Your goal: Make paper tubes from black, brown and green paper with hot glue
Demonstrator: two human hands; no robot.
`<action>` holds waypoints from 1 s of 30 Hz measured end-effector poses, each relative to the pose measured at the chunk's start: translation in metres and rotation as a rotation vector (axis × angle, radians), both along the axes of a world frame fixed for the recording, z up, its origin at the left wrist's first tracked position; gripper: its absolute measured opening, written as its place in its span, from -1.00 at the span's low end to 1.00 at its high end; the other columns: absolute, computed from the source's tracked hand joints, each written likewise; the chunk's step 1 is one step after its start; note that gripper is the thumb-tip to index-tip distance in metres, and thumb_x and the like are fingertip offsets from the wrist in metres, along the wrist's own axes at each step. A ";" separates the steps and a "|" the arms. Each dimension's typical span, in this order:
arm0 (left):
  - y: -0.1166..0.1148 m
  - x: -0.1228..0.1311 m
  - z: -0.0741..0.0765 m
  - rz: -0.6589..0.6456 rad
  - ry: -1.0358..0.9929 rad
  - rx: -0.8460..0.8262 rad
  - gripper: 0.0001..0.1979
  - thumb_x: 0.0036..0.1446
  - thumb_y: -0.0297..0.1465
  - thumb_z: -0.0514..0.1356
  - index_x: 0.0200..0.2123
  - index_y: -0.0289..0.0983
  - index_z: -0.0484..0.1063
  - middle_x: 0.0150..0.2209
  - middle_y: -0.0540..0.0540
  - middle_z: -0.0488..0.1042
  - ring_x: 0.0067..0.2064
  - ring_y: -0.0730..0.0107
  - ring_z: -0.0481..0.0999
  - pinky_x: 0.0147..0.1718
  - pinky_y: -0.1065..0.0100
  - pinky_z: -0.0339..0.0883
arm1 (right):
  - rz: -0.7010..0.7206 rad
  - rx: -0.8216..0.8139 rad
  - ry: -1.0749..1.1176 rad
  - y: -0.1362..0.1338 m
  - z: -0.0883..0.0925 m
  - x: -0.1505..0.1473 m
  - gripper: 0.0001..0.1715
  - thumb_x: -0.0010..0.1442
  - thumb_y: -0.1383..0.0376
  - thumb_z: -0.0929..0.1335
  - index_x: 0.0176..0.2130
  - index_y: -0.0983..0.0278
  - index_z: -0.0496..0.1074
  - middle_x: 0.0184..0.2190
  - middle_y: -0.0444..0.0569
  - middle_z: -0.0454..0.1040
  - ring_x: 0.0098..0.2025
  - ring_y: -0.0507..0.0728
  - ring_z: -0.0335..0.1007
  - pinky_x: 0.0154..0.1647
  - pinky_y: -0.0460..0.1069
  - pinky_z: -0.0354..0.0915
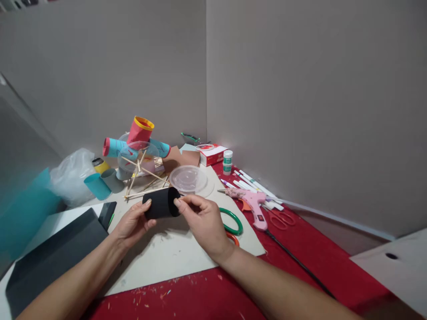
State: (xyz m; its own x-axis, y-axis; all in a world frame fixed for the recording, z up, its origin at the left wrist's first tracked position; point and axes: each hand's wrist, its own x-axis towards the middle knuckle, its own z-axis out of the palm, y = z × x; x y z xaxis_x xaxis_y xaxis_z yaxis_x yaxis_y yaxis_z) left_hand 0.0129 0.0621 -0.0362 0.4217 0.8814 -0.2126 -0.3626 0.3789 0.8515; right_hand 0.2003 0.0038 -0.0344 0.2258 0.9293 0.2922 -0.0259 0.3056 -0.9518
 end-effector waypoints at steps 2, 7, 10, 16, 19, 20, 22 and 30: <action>0.003 -0.002 0.001 0.032 -0.030 -0.035 -0.80 -0.01 -0.43 0.39 -0.29 -0.38 0.54 -0.37 -0.11 0.56 -0.48 0.49 0.52 -0.60 0.53 0.50 | -0.024 0.034 0.041 0.001 0.002 0.002 -0.72 0.13 0.13 0.40 -0.44 0.29 0.48 -0.50 -0.12 0.42 -0.42 0.05 0.26 -0.36 -0.06 0.23; 0.007 -0.004 0.000 0.087 -0.035 -0.063 -0.83 -0.03 -0.48 0.40 -0.35 -0.34 0.48 -0.42 -0.04 0.54 -0.51 0.51 0.52 -0.63 0.55 0.48 | -0.084 0.110 0.040 -0.002 0.010 0.004 -0.63 0.23 0.10 0.33 -0.51 0.26 0.38 -0.61 -0.20 0.27 -0.53 0.00 0.14 -0.49 -0.09 0.14; 0.007 -0.004 -0.002 0.098 -0.025 -0.073 -0.82 -0.04 -0.49 0.39 -0.35 -0.33 0.46 -0.43 -0.03 0.53 -0.51 0.50 0.52 -0.63 0.55 0.47 | -0.097 0.125 0.028 -0.006 0.010 0.004 -0.56 0.28 0.08 0.29 -0.53 0.25 0.36 -0.63 -0.21 0.26 -0.57 -0.01 0.13 -0.50 -0.08 0.12; 0.007 -0.003 -0.003 0.093 -0.018 -0.080 -0.81 -0.05 -0.48 0.40 -0.37 -0.32 0.45 -0.46 -0.01 0.50 -0.51 0.50 0.52 -0.65 0.56 0.46 | -0.095 0.113 0.004 -0.008 0.009 0.004 -0.55 0.28 0.05 0.29 -0.54 0.25 0.36 -0.64 -0.20 0.27 -0.59 0.00 0.12 -0.53 -0.07 0.11; 0.007 -0.003 -0.002 0.065 -0.006 -0.061 -0.80 -0.06 -0.45 0.41 -0.36 -0.33 0.47 -0.45 -0.02 0.51 -0.51 0.51 0.51 -0.63 0.57 0.46 | -0.094 0.099 0.007 -0.006 0.008 0.004 -0.55 0.26 0.04 0.30 -0.53 0.25 0.38 -0.64 -0.19 0.27 -0.60 0.01 0.12 -0.55 -0.06 0.10; 0.007 -0.003 -0.002 0.055 0.004 -0.052 -0.80 -0.05 -0.43 0.41 -0.36 -0.33 0.48 -0.44 -0.03 0.51 -0.51 0.51 0.51 -0.63 0.57 0.46 | -0.092 0.088 0.007 -0.005 0.008 0.004 -0.55 0.25 0.03 0.30 -0.53 0.25 0.39 -0.64 -0.19 0.27 -0.60 0.00 0.11 -0.56 -0.06 0.09; 0.006 -0.003 -0.001 0.042 0.024 -0.037 -0.80 -0.04 -0.42 0.41 -0.35 -0.34 0.49 -0.43 -0.05 0.52 -0.50 0.52 0.50 -0.62 0.57 0.46 | -0.082 0.059 0.000 -0.003 0.007 0.003 -0.56 0.24 0.02 0.31 -0.51 0.26 0.42 -0.64 -0.19 0.27 -0.62 0.00 0.09 -0.57 -0.06 0.08; 0.005 -0.004 -0.008 -0.020 0.049 -0.017 -0.73 0.01 -0.38 0.38 -0.21 -0.41 0.55 -0.33 -0.14 0.56 -0.45 0.50 0.51 -0.57 0.54 0.49 | 0.022 0.006 -0.065 0.002 -0.002 -0.001 -0.61 0.21 0.07 0.31 -0.46 0.30 0.48 -0.61 -0.17 0.27 -0.53 0.03 0.17 -0.51 -0.07 0.12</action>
